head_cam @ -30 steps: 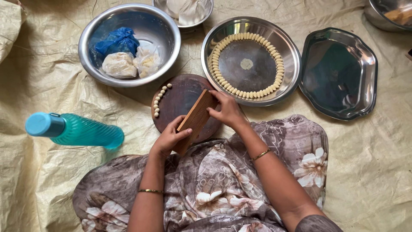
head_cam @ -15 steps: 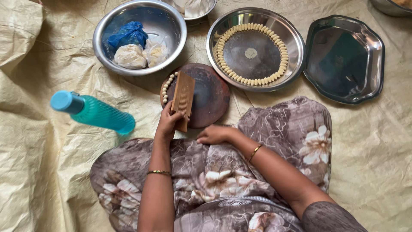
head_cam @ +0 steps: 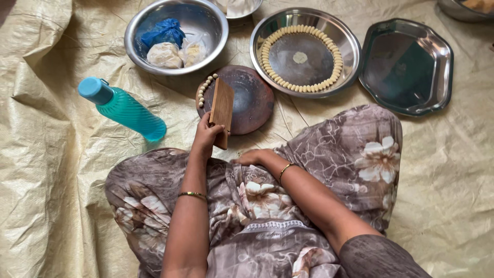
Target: The person sits on the floor and rolls small pieces of dough into balls on a wooden board. They then use a wooden grooved tool to press patterns into the dough balls and place them in a circular arrangement on a metal tray.
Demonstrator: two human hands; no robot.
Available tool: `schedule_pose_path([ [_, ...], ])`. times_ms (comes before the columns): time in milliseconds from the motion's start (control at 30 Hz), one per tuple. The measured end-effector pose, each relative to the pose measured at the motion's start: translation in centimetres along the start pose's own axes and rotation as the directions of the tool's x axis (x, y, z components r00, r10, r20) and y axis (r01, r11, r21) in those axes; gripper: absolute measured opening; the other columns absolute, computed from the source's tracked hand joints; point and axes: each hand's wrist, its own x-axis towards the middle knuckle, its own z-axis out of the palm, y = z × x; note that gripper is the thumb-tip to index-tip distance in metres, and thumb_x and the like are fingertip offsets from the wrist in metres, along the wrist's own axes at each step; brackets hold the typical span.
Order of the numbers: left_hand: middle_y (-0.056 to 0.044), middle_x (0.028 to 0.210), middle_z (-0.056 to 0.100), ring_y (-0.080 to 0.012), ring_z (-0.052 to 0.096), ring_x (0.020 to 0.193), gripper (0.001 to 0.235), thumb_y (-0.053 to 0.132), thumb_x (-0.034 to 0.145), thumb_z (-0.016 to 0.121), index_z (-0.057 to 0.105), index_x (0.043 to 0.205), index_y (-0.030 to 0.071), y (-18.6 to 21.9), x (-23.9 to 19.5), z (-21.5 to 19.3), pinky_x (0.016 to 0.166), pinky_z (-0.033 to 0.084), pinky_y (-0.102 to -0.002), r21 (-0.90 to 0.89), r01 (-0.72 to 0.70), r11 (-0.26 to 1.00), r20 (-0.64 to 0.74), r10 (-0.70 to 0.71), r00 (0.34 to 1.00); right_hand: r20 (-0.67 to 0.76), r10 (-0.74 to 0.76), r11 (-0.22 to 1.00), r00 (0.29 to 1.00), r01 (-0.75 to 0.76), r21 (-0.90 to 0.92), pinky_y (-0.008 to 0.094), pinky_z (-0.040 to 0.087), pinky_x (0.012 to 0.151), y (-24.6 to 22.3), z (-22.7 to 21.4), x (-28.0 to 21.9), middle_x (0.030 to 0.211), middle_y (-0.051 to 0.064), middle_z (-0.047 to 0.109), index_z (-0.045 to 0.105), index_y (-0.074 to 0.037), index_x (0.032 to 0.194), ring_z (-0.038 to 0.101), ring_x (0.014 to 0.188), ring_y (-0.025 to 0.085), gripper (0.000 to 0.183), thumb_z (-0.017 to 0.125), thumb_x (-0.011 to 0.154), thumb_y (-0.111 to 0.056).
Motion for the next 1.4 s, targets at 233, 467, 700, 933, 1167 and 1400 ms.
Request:
schedule_pose_path([
  [233, -0.016, 0.103, 0.069, -0.0259, 0.071, 0.084, 0.050, -0.004, 0.080, 0.064, 0.055, 0.129, -0.008, -2.0, 2.0, -1.8, 0.074, 0.061, -0.038, -0.193, -0.009, 0.981, -0.106, -0.012, 0.994, -0.224, 0.071, 0.939, 0.972, -0.141, -0.315, 0.049, 0.050, 0.094, -2.4, -0.2, -3.8, 0.118, 0.012, 0.071, 0.078, -0.013, 0.104, 0.060, 0.116, 0.033, 0.045, 0.051, 0.093, -0.048],
  [467, -0.015, 0.108, 0.069, -0.0237, 0.071, 0.090, 0.056, -0.002, 0.080, 0.065, 0.052, 0.135, -0.006, -1.1, 3.1, -0.9, 0.079, 0.061, -0.035, -0.233, -0.050, 0.971, -0.075, 0.034, 0.997, -0.833, 0.446, 0.869, 0.326, 0.065, 0.491, 0.045, 0.056, 0.084, 5.2, -9.8, -5.1, 0.120, 0.016, 0.064, 0.061, -0.008, 0.117, 0.063, 0.102, 0.031, 0.029, 0.055, 0.096, -0.027],
  [700, -0.014, 0.114, 0.068, -0.0218, 0.069, 0.097, 0.060, 0.000, 0.082, 0.067, 0.051, 0.139, -0.004, 0.0, 3.2, 0.9, 0.086, 0.058, -0.035, -0.187, -0.035, 0.982, -0.022, 0.031, 0.999, -0.024, 0.940, -0.290, 0.340, 0.835, 0.468, 0.036, 0.059, 0.068, 19.0, -14.4, -1.9, 0.134, 0.018, 0.053, 0.038, -0.005, 0.143, 0.063, 0.084, 0.024, 0.042, 0.044, 0.101, -0.009],
  [933, -0.014, 0.115, 0.069, -0.0216, 0.070, 0.100, 0.061, 0.002, 0.080, 0.068, 0.052, 0.138, -0.002, 1.2, 2.9, 0.9, 0.088, 0.059, -0.035, -0.128, 0.056, 0.990, -0.070, -0.065, 0.995, -0.064, 0.958, -0.214, 0.279, 0.846, 0.488, 0.030, 0.056, 0.054, 24.0, -18.0, -0.6, 0.133, 0.018, 0.052, 0.034, -0.008, 0.143, 0.061, 0.074, 0.024, 0.046, 0.034, 0.099, 0.002],
  [1167, -0.013, 0.119, 0.067, -0.0211, 0.067, 0.106, 0.061, 0.001, 0.081, 0.069, 0.052, 0.139, -0.002, 1.9, 3.3, 1.1, 0.092, 0.056, -0.034, -0.148, 0.032, 0.988, -0.081, -0.045, 0.996, -0.225, 0.901, -0.242, 0.372, 0.859, 0.452, 0.028, 0.062, 0.072, 23.0, -18.7, -0.5, 0.122, 0.022, 0.055, 0.017, -0.009, 0.153, 0.067, 0.084, 0.020, 0.063, 0.049, 0.101, 0.006],
  [1400, -0.014, 0.123, 0.067, -0.0200, 0.066, 0.111, 0.061, -0.002, 0.084, 0.069, 0.048, 0.142, -0.004, 1.9, 3.9, 1.1, 0.096, 0.054, -0.032, -0.217, -0.098, 0.971, -0.129, 0.071, 0.989, -0.581, 0.764, 0.605, 0.281, 0.000, 0.796, 0.048, 0.049, 0.095, 14.7, -12.1, 4.2, 0.117, 0.023, 0.069, 0.070, -0.005, 0.119, 0.063, 0.109, 0.042, 0.042, 0.050, 0.107, -0.041],
])
